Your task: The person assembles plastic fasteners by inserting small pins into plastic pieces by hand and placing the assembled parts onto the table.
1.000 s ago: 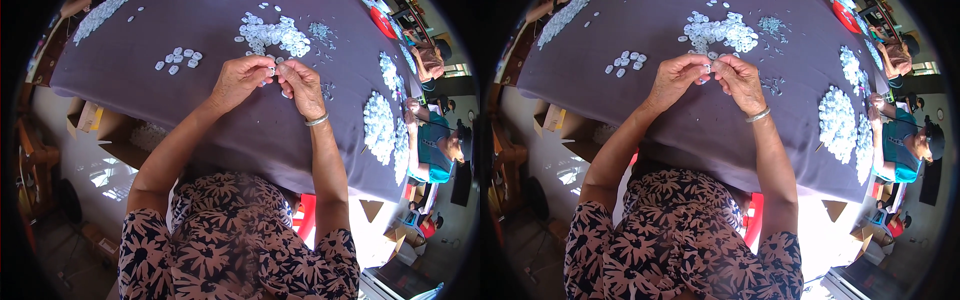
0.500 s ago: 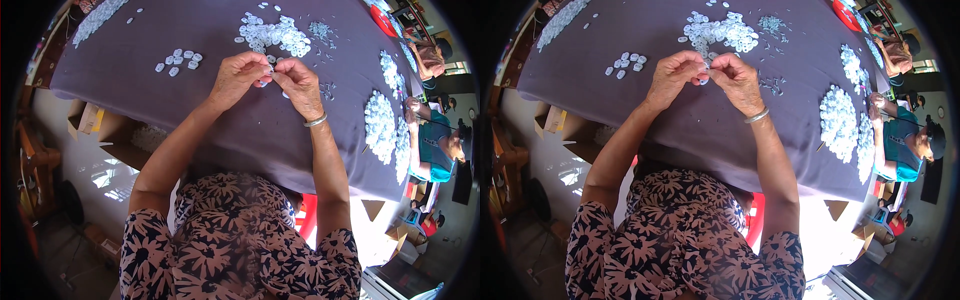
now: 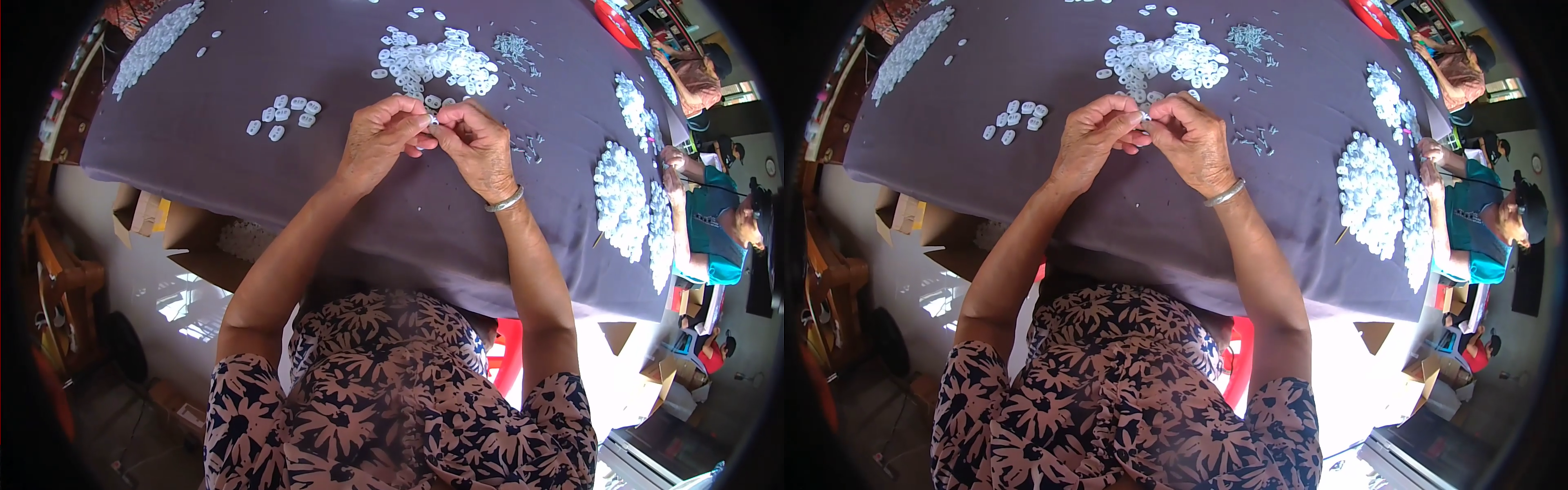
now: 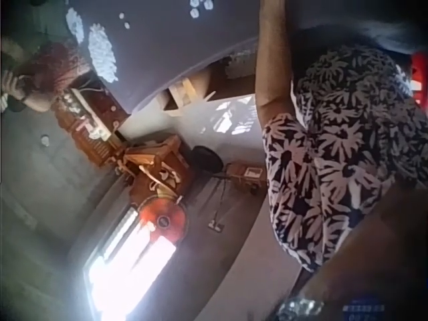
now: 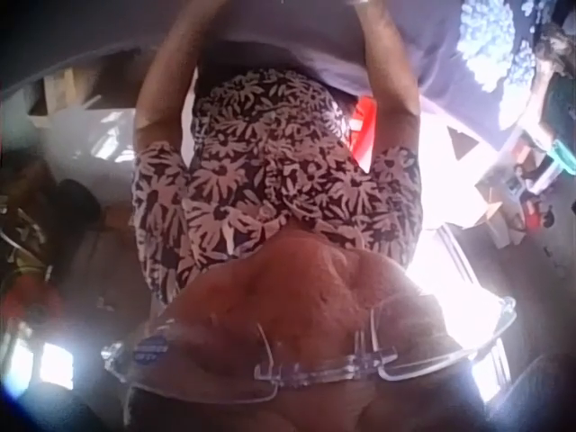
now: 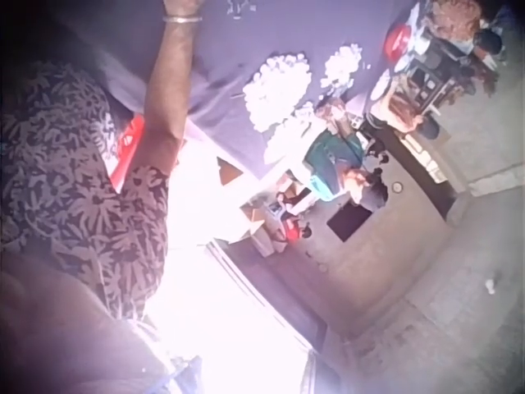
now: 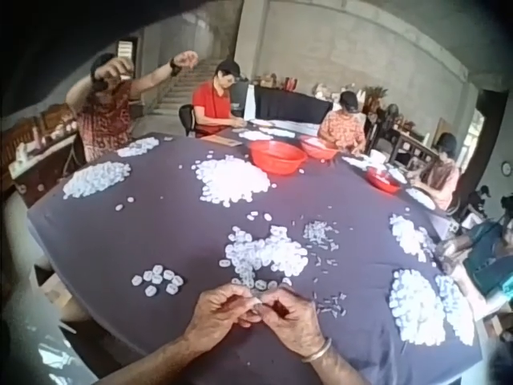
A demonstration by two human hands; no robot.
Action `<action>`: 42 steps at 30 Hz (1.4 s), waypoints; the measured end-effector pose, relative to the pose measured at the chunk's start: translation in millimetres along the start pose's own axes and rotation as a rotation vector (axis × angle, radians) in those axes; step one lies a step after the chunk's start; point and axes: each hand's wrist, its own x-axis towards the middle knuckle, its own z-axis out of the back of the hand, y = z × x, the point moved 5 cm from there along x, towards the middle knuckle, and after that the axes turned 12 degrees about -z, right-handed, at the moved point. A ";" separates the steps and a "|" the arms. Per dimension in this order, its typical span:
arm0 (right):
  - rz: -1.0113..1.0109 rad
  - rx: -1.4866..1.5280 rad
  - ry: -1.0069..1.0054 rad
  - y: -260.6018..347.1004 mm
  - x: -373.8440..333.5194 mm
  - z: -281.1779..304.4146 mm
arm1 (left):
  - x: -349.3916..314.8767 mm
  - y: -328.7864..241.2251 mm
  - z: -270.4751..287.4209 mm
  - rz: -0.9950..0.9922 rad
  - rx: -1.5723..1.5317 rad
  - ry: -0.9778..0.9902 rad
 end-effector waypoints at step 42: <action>-0.244 0.162 -0.109 -7.5 5.6 35.9 | 2.9 -5.8 -4.2 -0.152 0.099 0.053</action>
